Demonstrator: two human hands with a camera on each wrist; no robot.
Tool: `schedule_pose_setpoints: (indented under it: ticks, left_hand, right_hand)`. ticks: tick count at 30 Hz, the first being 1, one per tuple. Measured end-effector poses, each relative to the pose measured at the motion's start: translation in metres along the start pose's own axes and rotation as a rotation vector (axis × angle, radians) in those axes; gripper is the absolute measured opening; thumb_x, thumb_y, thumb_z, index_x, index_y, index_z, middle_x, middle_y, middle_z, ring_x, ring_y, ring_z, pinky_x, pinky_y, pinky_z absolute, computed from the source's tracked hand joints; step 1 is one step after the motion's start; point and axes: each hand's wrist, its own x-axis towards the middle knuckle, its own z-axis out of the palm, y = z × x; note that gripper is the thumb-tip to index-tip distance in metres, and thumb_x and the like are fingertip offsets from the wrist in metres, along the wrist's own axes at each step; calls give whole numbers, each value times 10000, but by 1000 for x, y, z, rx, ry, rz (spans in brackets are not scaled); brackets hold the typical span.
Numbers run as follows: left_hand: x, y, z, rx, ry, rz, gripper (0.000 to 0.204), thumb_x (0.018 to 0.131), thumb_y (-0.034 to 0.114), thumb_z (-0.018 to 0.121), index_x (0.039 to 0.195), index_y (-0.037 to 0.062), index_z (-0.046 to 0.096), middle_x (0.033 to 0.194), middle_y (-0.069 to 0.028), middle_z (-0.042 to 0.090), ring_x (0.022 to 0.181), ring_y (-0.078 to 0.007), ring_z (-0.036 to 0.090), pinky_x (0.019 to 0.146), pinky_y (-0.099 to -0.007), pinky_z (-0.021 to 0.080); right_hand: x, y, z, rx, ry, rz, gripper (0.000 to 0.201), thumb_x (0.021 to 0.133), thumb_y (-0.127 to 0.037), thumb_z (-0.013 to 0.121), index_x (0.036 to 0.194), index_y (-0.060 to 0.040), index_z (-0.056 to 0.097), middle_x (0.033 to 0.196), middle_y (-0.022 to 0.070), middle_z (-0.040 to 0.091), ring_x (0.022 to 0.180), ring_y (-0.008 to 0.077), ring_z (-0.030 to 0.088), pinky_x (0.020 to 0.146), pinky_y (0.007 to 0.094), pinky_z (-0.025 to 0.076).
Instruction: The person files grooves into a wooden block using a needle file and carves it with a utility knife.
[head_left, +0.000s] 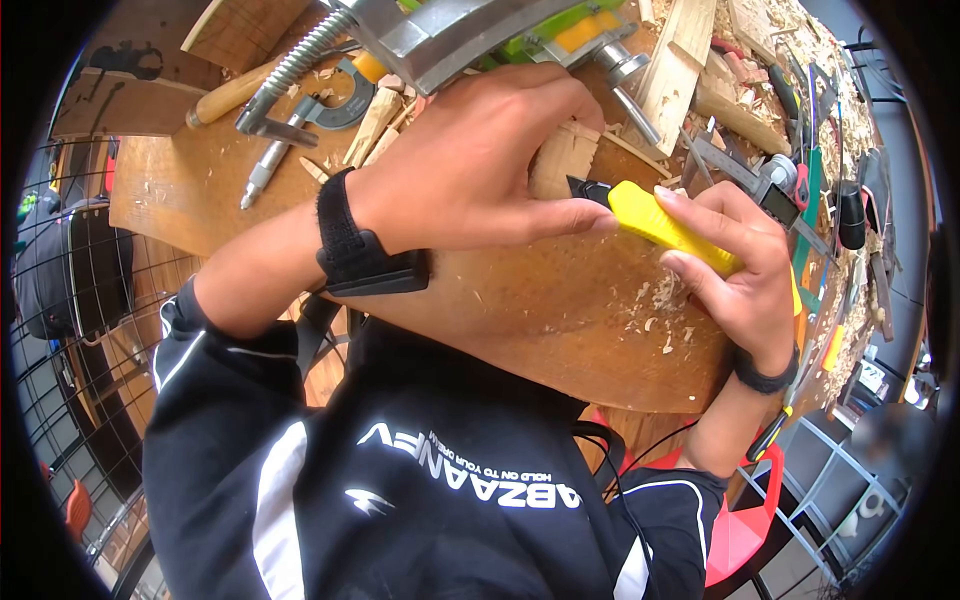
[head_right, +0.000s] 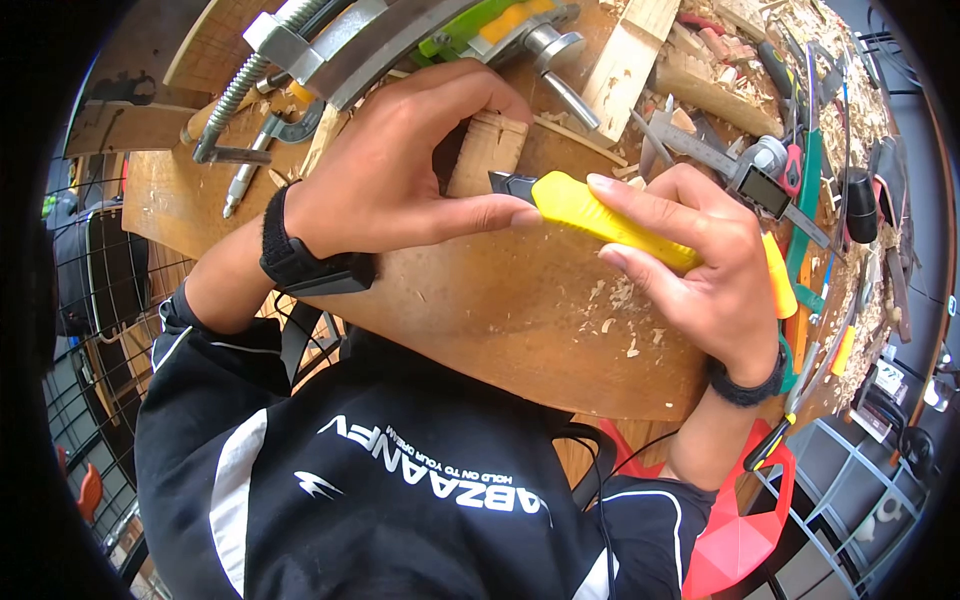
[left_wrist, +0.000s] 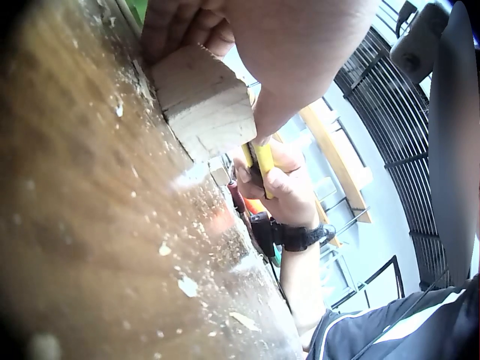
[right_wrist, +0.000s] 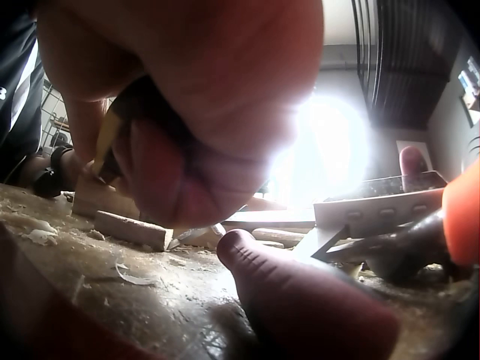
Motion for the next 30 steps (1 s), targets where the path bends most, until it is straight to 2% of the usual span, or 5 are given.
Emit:
schedule_pose_setpoints:
  ticks: [5,12,14,21,30]
  left_hand:
    - [1,3,-2,-32,-3,-21,559,760,357,915,1104,7,647,996,-131,667,720,-249,634,633,-336,496]
    - [0,0,-1,-33,25,8,563,757,361,921,1097,5,647,971,-124,658,685,-233,627,597,-326,485]
    - [0,3,-4,-36,-33,-86,561,747,355,927,1089,6,652,982,-127,667,764,-252,660,666,-335,513]
    - [1,1,0,-44,21,-23,530,730,324,938,1069,15,672,1008,-131,685,924,-291,683,836,-364,527]
    - [2,1,-1,-73,-6,-47,512,741,320,939,1050,10,672,973,-115,679,737,-218,661,595,-313,507]
  right_hand:
    - [0,1,1,7,13,-15,549,754,9,813,1288,-88,736,888,108,660,784,213,638,731,321,508]
    - [0,-1,2,-23,33,-26,544,752,1,821,1282,-89,739,866,101,640,763,209,630,702,318,503]
    - [0,-1,1,-69,59,-40,540,750,-7,828,1276,-90,743,852,95,626,749,203,622,684,315,496]
    - [1,-1,2,-29,52,-64,538,754,-17,833,1279,-94,742,850,95,622,742,195,617,674,311,490]
    - [-1,1,3,35,23,9,511,787,-13,805,1288,-82,733,858,96,636,746,187,616,680,303,483]
